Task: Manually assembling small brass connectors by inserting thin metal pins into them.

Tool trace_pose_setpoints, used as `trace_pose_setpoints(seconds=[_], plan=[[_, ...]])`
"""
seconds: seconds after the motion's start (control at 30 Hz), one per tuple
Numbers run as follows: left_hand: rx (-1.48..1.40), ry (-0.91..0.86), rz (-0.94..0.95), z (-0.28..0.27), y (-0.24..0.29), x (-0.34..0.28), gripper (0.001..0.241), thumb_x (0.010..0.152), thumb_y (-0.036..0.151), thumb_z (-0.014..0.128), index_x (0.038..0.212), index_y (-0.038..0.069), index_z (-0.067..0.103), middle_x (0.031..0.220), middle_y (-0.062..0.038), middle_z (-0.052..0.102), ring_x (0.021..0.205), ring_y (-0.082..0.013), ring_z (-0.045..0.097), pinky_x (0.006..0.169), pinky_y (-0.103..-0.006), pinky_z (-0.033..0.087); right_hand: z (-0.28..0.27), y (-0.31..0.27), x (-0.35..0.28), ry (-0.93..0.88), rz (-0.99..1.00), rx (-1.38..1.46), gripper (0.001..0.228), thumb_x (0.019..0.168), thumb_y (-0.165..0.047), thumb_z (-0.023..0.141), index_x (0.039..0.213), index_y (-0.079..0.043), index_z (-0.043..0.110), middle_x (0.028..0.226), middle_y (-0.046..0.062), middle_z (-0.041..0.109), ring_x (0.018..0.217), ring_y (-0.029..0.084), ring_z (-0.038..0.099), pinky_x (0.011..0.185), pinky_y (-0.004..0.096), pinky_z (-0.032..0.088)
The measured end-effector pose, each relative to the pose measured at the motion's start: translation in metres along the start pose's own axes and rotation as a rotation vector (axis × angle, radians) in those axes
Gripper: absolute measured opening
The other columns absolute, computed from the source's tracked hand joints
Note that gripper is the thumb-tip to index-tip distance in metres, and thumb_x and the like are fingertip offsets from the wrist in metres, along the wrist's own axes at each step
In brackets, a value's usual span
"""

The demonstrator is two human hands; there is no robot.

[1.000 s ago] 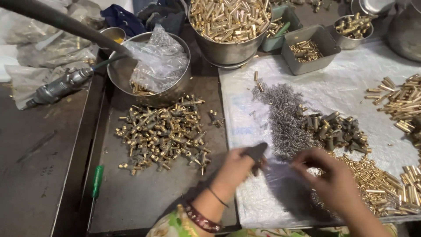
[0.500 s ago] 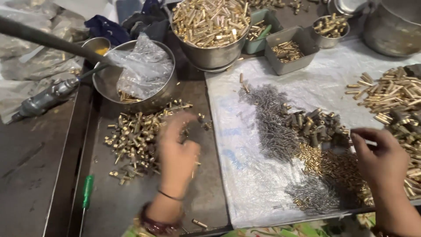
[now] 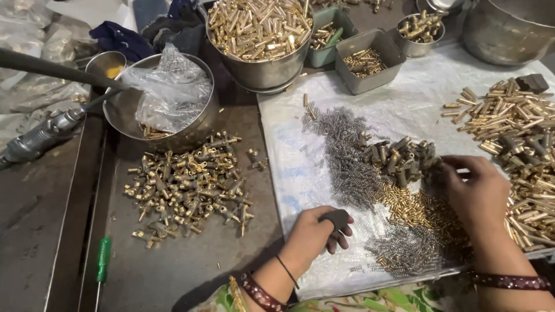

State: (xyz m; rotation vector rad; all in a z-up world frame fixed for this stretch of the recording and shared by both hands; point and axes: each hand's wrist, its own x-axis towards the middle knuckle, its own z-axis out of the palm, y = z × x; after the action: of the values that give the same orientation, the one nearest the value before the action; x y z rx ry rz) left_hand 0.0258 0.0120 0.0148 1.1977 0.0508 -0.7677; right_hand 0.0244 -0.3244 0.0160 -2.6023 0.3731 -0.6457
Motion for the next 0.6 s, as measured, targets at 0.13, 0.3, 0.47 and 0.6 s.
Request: trace_pose_setpoints(seconds=[0.13, 0.3, 0.47, 0.6], plan=[[0.123, -0.039, 0.042, 0.002, 0.004, 0.0, 0.029, 0.091, -0.005, 0.047, 0.108, -0.003, 0.069, 0.086, -0.009, 0.071, 0.063, -0.0148, 0.069, 0.046, -0.0246, 0.046, -0.029, -0.057, -0.009, 0.024, 0.219, 0.464, 0.021, 0.101, -0.021, 0.075, 0.121, -0.015, 0.075, 0.118, 0.003, 0.075, 0.103, 0.015, 0.072, 0.086, 0.031, 0.055], [0.002, -0.129, 0.077, 0.021, 0.036, -0.024, 0.043, 0.084, -0.01, 0.061, 0.122, 0.012, 0.062, 0.09, -0.003, 0.069, 0.059, -0.0103, 0.065, 0.044, -0.0225, 0.041, -0.037, -0.111, -0.035, -0.514, 0.322, 0.275, 0.025, 0.086, -0.028, 0.08, 0.109, -0.018, 0.08, 0.099, 0.004, 0.083, 0.084, 0.023, 0.076, 0.075, 0.036, 0.059], [0.177, -0.086, 0.092, 0.004, 0.001, -0.005, 0.032, 0.086, -0.007, 0.056, 0.113, 0.0, 0.071, 0.079, -0.005, 0.065, 0.053, -0.0092, 0.056, 0.046, -0.0251, 0.043, -0.03, -0.118, -0.06, -0.524, -0.059, -0.195, 0.028, 0.08, -0.036, 0.08, 0.103, -0.019, 0.079, 0.103, 0.003, 0.072, 0.09, 0.028, 0.071, 0.077, 0.04, 0.059], [0.351, -0.031, 0.095, 0.012, 0.009, -0.008, 0.029, 0.083, -0.006, 0.061, 0.108, 0.0, 0.072, 0.074, -0.004, 0.065, 0.055, -0.0091, 0.059, 0.051, -0.0276, 0.048, -0.022, -0.12, -0.064, -0.531, -0.19, -0.351, 0.026, 0.082, -0.033, 0.073, 0.103, -0.017, 0.075, 0.097, 0.005, 0.069, 0.095, 0.029, 0.069, 0.078, 0.042, 0.058]])
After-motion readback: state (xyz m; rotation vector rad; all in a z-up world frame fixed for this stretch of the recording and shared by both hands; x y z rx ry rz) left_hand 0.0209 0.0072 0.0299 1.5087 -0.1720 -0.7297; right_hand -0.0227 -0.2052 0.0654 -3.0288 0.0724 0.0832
